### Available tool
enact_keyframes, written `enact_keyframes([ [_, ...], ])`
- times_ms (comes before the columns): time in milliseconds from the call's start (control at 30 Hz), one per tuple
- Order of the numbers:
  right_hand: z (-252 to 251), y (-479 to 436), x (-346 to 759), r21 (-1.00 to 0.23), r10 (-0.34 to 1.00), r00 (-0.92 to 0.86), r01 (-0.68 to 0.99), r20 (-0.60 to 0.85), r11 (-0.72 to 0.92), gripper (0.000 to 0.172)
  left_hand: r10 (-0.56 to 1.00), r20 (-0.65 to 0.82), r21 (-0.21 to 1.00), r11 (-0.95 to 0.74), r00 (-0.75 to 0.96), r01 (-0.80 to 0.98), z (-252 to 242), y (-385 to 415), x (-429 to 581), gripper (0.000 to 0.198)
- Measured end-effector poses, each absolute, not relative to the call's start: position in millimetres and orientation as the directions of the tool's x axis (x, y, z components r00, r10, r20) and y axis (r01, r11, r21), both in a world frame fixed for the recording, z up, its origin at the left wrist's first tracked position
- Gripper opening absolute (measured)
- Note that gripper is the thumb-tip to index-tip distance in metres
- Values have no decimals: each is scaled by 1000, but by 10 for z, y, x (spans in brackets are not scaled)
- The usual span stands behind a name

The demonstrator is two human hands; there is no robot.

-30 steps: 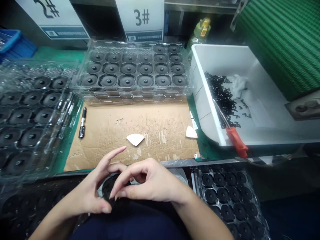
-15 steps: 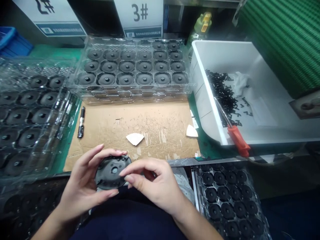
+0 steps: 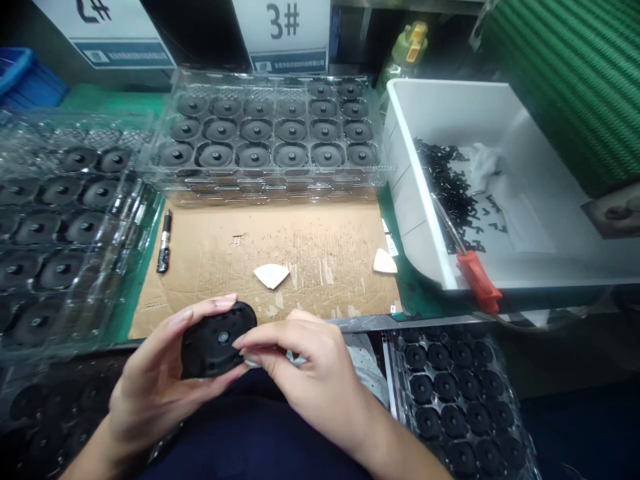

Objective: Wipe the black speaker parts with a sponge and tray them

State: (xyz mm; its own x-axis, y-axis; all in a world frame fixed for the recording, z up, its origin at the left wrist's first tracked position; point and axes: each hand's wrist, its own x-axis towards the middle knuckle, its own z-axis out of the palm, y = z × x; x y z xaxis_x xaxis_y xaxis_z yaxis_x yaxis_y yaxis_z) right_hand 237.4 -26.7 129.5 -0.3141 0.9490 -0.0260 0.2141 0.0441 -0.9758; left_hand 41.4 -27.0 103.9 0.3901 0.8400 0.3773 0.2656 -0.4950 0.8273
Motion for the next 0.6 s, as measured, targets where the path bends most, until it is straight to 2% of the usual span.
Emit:
enact_keyframes([
  [133,1274,-268,2334,-976,958,-282,218,-52,11,19,821,398,785,-536,410,310,1037,-287,418,96],
  [333,1203,-297,2318,-979,947,-247,52,-203,-196,11,865,357,827,-468,352,312,1039,-318,460,91],
  [600,1199,-309,2354,-977,953,-221,78,-209,-196,8,863,367,811,-479,346,335,1011,-303,495,92],
])
